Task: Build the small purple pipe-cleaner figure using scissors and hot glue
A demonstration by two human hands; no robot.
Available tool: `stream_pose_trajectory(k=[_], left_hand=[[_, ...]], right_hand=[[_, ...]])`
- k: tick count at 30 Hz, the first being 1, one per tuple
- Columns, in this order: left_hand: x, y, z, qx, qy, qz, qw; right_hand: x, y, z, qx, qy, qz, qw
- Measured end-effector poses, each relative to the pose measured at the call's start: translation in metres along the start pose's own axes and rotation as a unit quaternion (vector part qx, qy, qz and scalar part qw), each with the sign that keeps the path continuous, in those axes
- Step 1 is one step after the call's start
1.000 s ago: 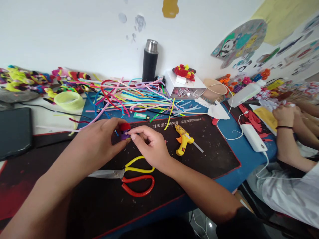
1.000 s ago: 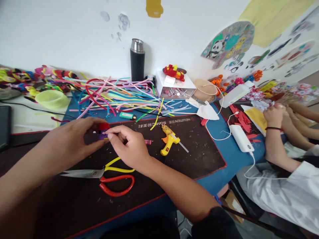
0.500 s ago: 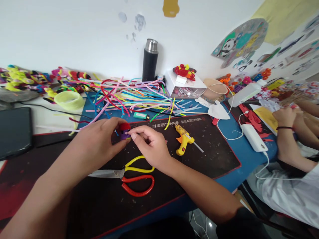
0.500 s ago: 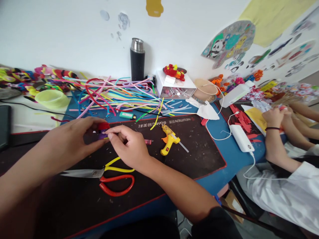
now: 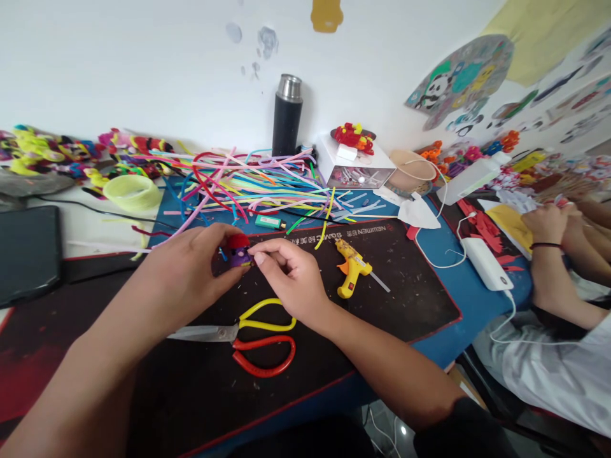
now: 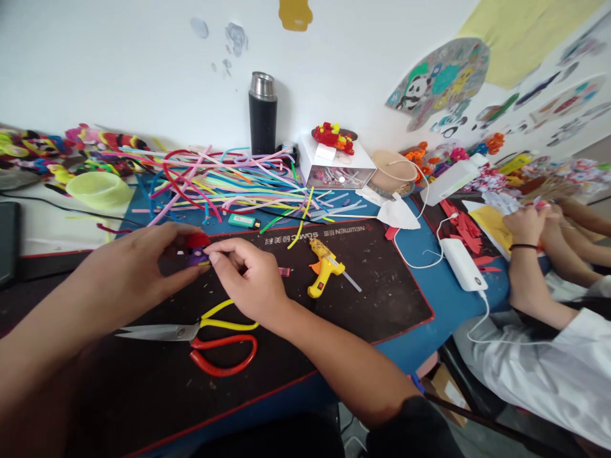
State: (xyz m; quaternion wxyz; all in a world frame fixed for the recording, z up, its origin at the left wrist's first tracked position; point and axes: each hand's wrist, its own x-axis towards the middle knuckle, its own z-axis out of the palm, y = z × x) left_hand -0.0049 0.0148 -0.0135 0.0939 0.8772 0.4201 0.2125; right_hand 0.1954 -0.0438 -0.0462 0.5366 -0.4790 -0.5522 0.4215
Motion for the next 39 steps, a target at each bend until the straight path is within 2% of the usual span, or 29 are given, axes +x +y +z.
stream_pose_trajectory(k=[9, 14, 22, 29, 39], left_hand=[[0.003, 0.005, -0.004, -0.056, 0.028, -0.05, 0.997], [0.004, 0.008, -0.009, -0.068, 0.016, -0.057, 0.996], [0.004, 0.012, -0.01, -0.084, 0.029, -0.048, 0.995], [0.005, 0.013, -0.009, -0.115, 0.025, -0.075, 0.99], [0.01, 0.02, -0.014, -0.188, 0.01, -0.102, 0.977]], right_hand=[[0.003, 0.004, -0.002, 0.068, -0.001, 0.078, 0.995], [0.003, 0.001, -0.001, 0.115, -0.009, 0.108, 0.987], [0.006, -0.007, -0.002, 0.204, -0.046, 0.177, 0.962], [0.005, -0.014, -0.004, 0.218, -0.092, 0.181, 0.955], [0.007, -0.01, -0.005, 0.257, -0.08, 0.18, 0.946]])
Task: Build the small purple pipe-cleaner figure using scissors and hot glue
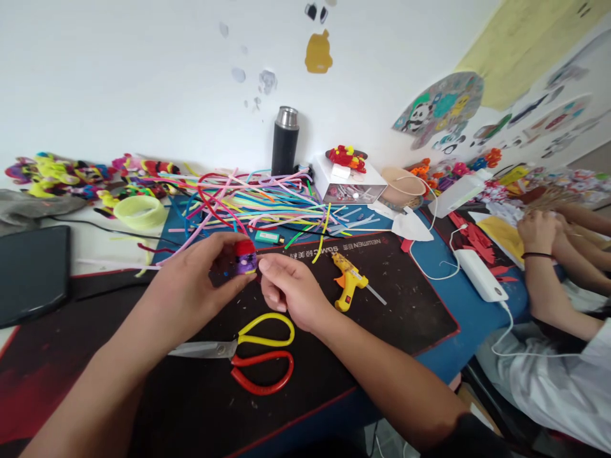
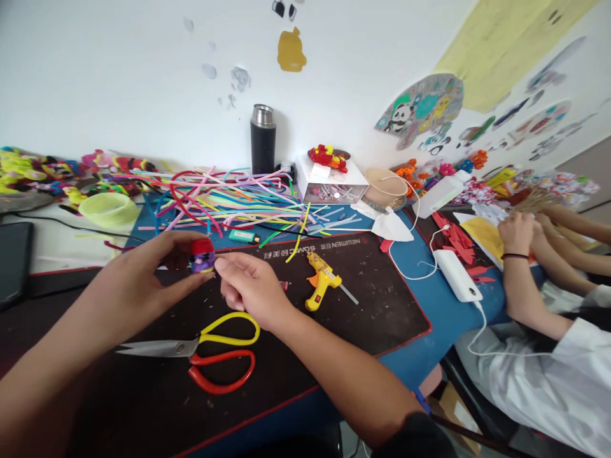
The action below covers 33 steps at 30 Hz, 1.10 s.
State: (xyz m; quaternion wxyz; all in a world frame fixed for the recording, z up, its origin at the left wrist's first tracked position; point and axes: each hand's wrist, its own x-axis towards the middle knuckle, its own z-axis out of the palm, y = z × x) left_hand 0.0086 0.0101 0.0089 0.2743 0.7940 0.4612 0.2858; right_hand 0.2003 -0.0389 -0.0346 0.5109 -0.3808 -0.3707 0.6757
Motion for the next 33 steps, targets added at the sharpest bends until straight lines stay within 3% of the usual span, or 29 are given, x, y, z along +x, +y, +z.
stream_pose_trajectory(k=[19, 28, 33], left_hand=[[-0.001, -0.012, 0.002, -0.076, 0.044, 0.005, 0.996], [-0.002, -0.017, 0.004, -0.265, -0.037, -0.065, 0.961], [-0.001, -0.01, 0.009, -0.269, -0.047, -0.084, 0.958]], right_hand=[[0.026, -0.009, 0.011, 0.063, -0.057, 0.061, 0.995], [0.029, -0.005, 0.011, 0.111, -0.059, 0.051, 0.991], [0.025, -0.001, 0.003, 0.117, -0.055, 0.046, 0.99]])
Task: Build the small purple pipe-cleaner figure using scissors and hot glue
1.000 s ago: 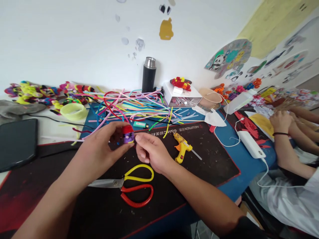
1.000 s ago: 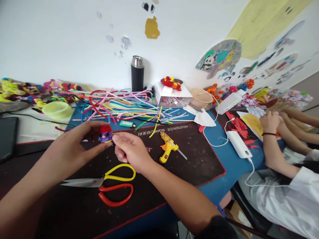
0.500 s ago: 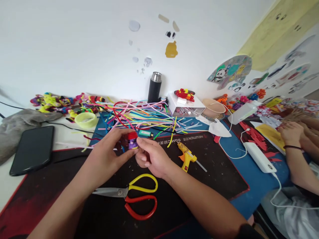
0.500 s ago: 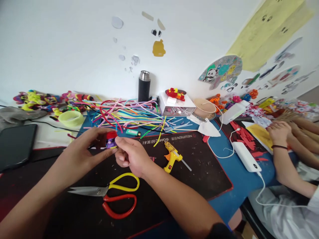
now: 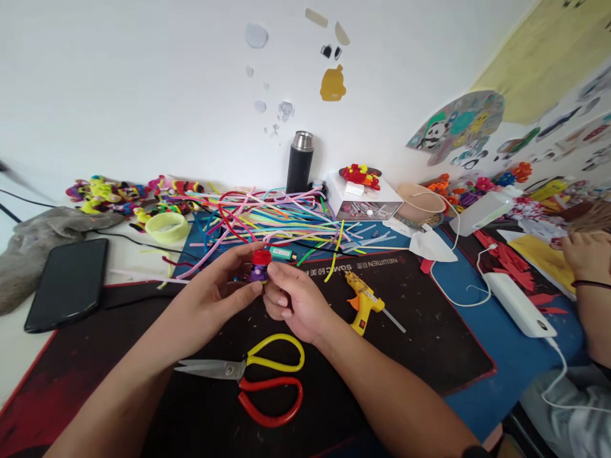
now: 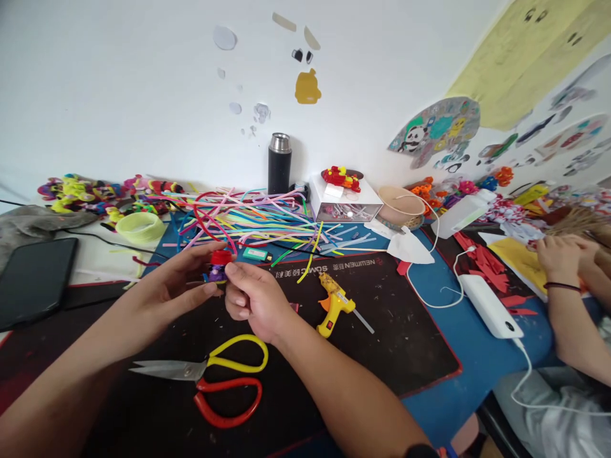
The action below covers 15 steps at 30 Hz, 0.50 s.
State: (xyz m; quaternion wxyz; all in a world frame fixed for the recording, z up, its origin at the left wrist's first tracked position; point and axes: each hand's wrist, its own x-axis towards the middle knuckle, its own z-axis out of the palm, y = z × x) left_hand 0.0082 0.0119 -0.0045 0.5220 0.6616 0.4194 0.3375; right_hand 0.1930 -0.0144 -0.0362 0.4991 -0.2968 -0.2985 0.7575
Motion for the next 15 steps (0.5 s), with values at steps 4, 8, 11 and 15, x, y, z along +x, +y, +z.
stream_pose_trajectory(k=[4, 8, 11, 15], left_hand=[[0.0013, 0.0, 0.0034, 0.003, 0.005, -0.009, 1.0], [0.0017, -0.0003, 0.0048, -0.029, 0.01, -0.033, 0.999], [0.001, -0.0011, 0.0055, -0.067, 0.018, -0.047, 0.996], [0.0003, -0.0034, 0.0062, -0.093, 0.027, -0.045, 0.994]], right_hand=[[-0.0022, 0.0024, -0.0023, 0.001, 0.002, -0.002, 1.0], [-0.0024, 0.0033, -0.0028, 0.007, 0.002, 0.002, 1.0], [-0.0024, 0.0036, -0.0026, 0.012, 0.005, 0.002, 1.0], [-0.0027, 0.0042, -0.0017, 0.015, 0.007, 0.001, 1.0]])
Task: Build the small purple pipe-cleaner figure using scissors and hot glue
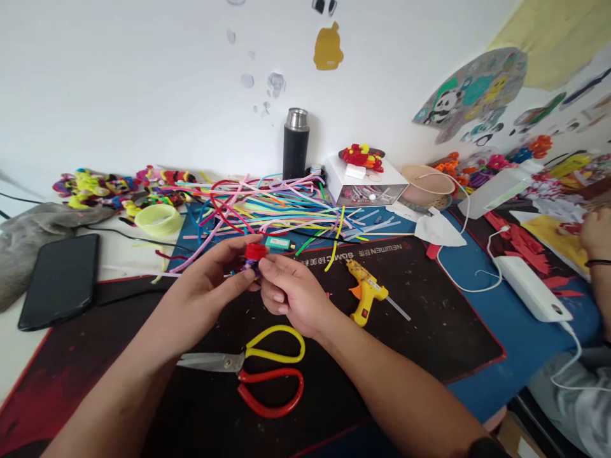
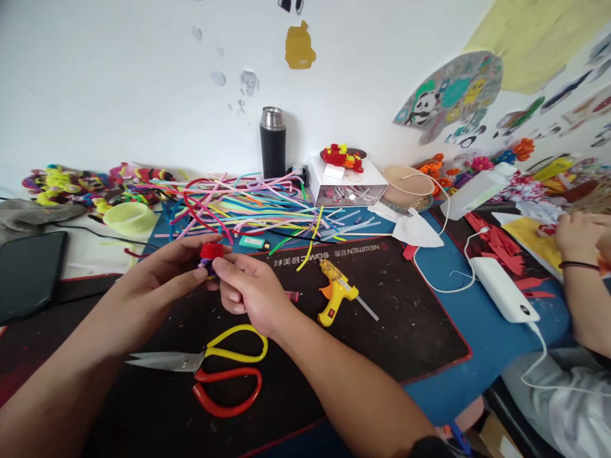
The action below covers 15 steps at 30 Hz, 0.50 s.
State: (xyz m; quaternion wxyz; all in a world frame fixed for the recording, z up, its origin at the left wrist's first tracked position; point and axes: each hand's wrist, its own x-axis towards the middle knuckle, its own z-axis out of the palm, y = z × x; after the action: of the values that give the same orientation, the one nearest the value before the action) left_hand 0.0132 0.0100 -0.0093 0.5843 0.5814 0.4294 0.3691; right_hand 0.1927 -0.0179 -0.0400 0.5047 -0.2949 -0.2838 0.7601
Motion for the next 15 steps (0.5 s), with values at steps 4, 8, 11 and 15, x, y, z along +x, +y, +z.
stream_pose_trajectory(k=[4, 8, 11, 15], left_hand=[[0.0002, -0.0005, 0.0002, -0.014, -0.001, 0.0, 1.0], [0.0, 0.0006, 0.0011, -0.016, 0.0, 0.002, 1.0], [0.0001, 0.0, 0.0015, -0.008, 0.002, 0.004, 1.0], [0.0006, -0.0017, 0.0019, -0.003, 0.008, 0.011, 1.0]], right_hand=[[-0.0003, 0.0005, 0.0009, -0.002, -0.001, -0.005, 1.0], [-0.0003, 0.0007, 0.0009, -0.006, -0.002, -0.007, 1.0], [-0.0001, 0.0011, 0.0004, -0.004, -0.001, -0.007, 1.0], [0.0005, 0.0021, -0.0003, -0.002, 0.0, -0.007, 1.0]])
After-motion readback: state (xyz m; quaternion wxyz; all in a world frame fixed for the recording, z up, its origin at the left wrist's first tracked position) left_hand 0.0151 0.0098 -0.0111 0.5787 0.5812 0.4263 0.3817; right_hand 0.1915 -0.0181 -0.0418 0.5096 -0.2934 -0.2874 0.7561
